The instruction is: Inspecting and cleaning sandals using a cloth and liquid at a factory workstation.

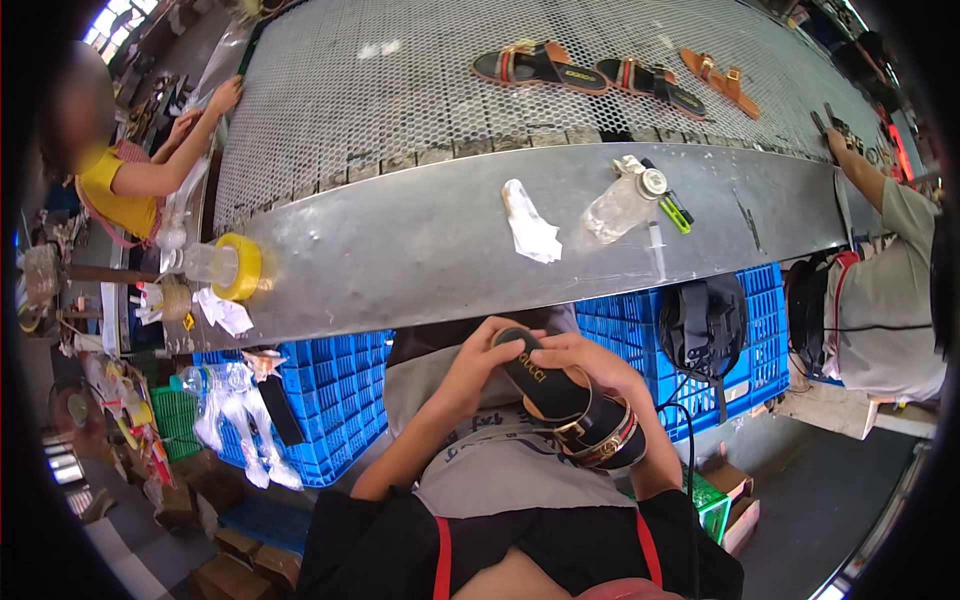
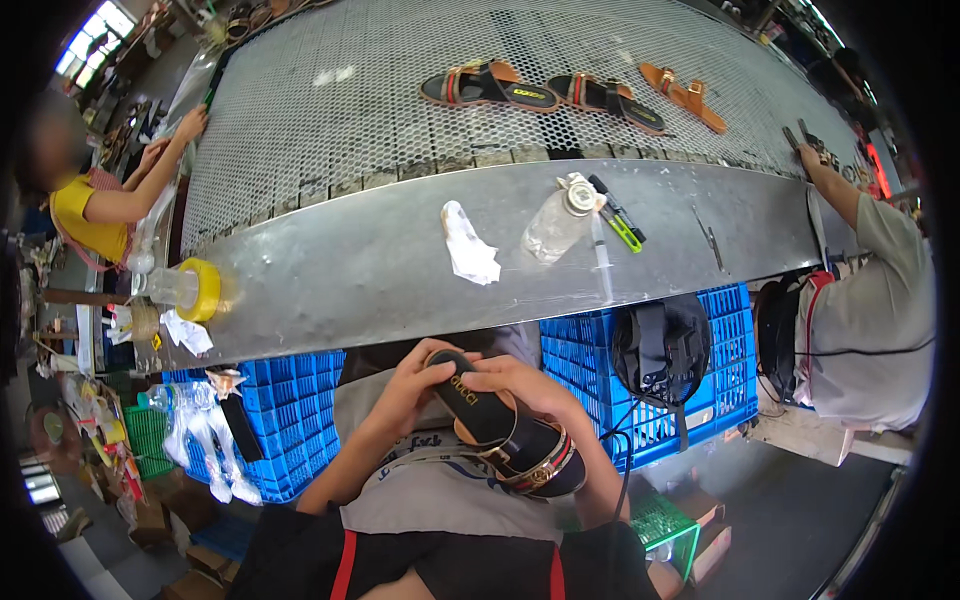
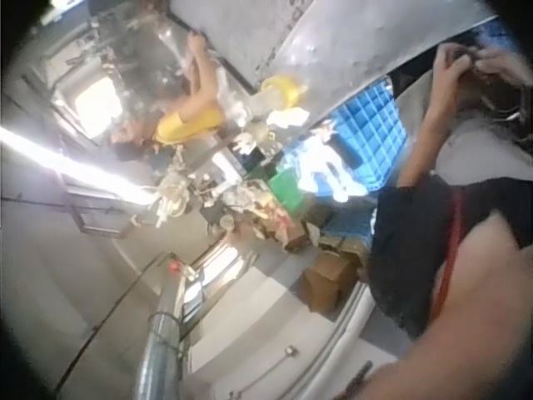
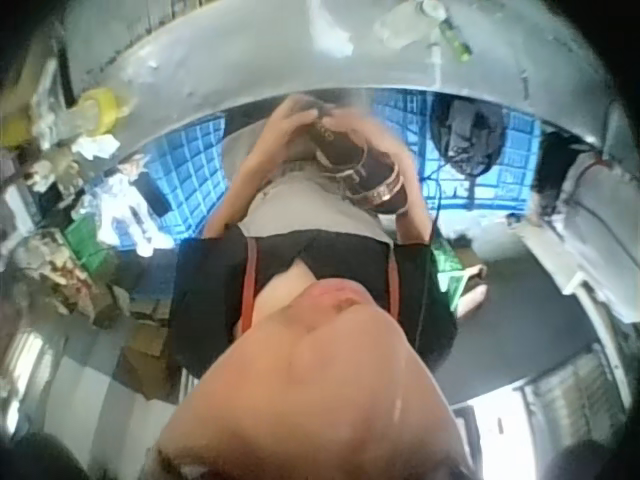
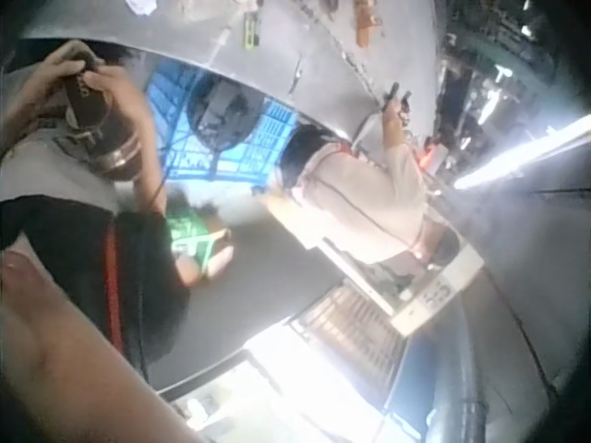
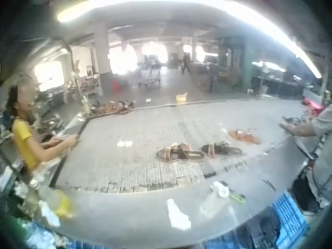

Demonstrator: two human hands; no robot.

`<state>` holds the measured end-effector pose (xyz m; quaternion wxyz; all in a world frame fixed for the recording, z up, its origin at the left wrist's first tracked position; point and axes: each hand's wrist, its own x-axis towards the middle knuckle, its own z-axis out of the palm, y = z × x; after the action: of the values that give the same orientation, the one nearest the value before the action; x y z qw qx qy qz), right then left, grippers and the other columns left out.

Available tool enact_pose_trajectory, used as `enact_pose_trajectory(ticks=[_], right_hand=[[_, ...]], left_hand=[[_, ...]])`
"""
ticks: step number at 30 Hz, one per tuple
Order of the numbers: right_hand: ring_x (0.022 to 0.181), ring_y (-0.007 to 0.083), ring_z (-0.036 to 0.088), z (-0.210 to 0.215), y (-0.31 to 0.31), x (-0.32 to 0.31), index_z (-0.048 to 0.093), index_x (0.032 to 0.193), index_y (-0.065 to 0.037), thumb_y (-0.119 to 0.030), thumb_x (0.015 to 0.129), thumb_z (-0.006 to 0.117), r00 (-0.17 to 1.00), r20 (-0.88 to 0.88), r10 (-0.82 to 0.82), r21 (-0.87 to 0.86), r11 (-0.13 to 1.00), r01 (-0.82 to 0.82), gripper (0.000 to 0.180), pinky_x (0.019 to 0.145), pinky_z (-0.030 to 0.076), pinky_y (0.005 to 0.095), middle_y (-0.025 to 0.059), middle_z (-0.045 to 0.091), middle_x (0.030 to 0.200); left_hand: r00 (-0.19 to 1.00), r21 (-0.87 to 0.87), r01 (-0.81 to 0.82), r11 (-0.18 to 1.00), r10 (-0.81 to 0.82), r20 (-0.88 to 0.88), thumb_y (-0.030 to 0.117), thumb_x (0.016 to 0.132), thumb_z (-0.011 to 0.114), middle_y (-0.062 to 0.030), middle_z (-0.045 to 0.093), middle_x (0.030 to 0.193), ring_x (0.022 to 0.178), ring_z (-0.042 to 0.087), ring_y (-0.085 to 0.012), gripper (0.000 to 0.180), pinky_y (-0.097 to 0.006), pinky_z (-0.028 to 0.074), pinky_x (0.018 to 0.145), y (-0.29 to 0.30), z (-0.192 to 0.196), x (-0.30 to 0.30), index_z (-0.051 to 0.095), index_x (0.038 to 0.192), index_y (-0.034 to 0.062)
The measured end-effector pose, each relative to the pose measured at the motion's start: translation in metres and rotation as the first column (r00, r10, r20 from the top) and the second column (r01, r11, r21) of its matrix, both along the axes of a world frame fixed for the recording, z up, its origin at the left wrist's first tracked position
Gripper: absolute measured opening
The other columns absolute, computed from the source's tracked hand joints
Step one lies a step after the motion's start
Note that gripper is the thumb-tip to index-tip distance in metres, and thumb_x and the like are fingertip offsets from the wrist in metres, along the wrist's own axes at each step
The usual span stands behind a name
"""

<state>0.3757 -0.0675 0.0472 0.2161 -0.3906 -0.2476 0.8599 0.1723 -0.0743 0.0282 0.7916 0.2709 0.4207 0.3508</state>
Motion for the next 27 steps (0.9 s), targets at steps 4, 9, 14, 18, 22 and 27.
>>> enact_pose_trajectory(ticks=[4, 9, 14, 18, 22, 27], right_hand=[[0.082, 0.0072, 0.059, -0.002, 0.017, -0.003, 0.07, 0.109, 0.004, -0.033, 0.097, 0.061, 0.903, 0.278, 0.327, 0.254, 0.882, -0.397, 0.04, 0.073, 0.047, 0.0232, 0.0022, 0.069, 0.09], [0.074, 0.0061, 0.055, -0.004, 0.029, -0.017, 0.071, 0.107, 0.003, -0.04, 0.099, 0.057, 0.944, 0.135, 0.301, 0.223, 0.919, -0.325, 0.046, 0.067, 0.045, 0.0231, 0.002, 0.067, 0.08], [0.07, 0.0036, 0.057, 0.005, 0.027, -0.004, 0.069, 0.101, 0.001, -0.048, 0.099, 0.053, 0.981, -0.095, 0.169, 0.212, 0.966, -0.146, 0.051, 0.064, 0.046, 0.0205, 0.0018, 0.065, 0.075], [0.092, 0.0152, 0.066, 0.005, 0.015, 0.008, 0.065, 0.112, 0.003, -0.038, 0.098, 0.057, 0.965, -0.199, -0.172, 0.173, 0.963, 0.208, 0.044, 0.083, 0.051, 0.0265, 0.0122, 0.069, 0.098], [0.085, 0.0126, 0.065, -0.043, 0.0, 0.003, 0.061, 0.127, -0.003, -0.034, 0.099, 0.057, 0.947, -0.129, -0.294, 0.212, 0.925, 0.316, 0.041, 0.072, 0.055, 0.0274, 0.0087, 0.069, 0.101], [0.057, 0.0136, 0.064, -0.021, 0.013, -0.001, 0.055, 0.131, -0.004, -0.055, 0.106, 0.026, 0.88, -0.149, -0.451, 0.125, 0.874, 0.469, 0.065, 0.043, 0.043, 0.0214, 0.0052, 0.068, 0.08]], left_hand=[[0.749, 0.206, 0.33, 0.921, -0.123, -0.651, 0.03, 0.099, 0.058, -0.0034, 0.065, 0.085, 0.08, 0.062, -0.0121, 0.027, -0.028, 0.051, 0.07, 0.005, 0.015, -0.025, 0.061, 0.104, 0.0034], [0.845, 0.145, 0.233, 0.962, -0.127, -0.52, 0.031, 0.103, 0.052, 0.0006, 0.057, 0.069, 0.056, 0.052, -0.0064, 0.03, -0.022, 0.041, 0.049, 0.004, 0.019, -0.04, 0.061, 0.094, 0.0039], [0.873, 0.281, -0.058, 0.958, 0.185, -0.451, 0.035, 0.105, 0.044, 0.0027, 0.053, 0.066, 0.051, 0.046, -0.004, 0.036, -0.021, 0.035, 0.044, 0.017, 0.024, -0.056, 0.06, 0.09, 0.0071], [0.83, 0.361, -0.301, 0.883, 0.429, -0.356, 0.037, 0.106, 0.041, 0.0033, 0.052, 0.068, 0.053, 0.047, -0.004, 0.037, -0.021, 0.036, 0.045, 0.028, 0.014, -0.069, 0.058, 0.088, 0.0091], [0.684, 0.475, -0.486, 0.734, 0.658, -0.317, 0.035, 0.105, 0.038, 0.0008, 0.056, 0.075, 0.06, 0.052, -0.006, 0.035, -0.021, 0.043, 0.05, 0.042, -0.012, -0.086, 0.056, 0.088, 0.0091], [0.663, 0.545, -0.419, 0.726, 0.655, -0.363, 0.037, 0.106, 0.037, 0.0004, 0.057, 0.073, 0.06, 0.054, -0.0064, 0.039, -0.022, 0.044, 0.052, 0.053, -0.016, -0.087, 0.057, 0.087, 0.0091]])
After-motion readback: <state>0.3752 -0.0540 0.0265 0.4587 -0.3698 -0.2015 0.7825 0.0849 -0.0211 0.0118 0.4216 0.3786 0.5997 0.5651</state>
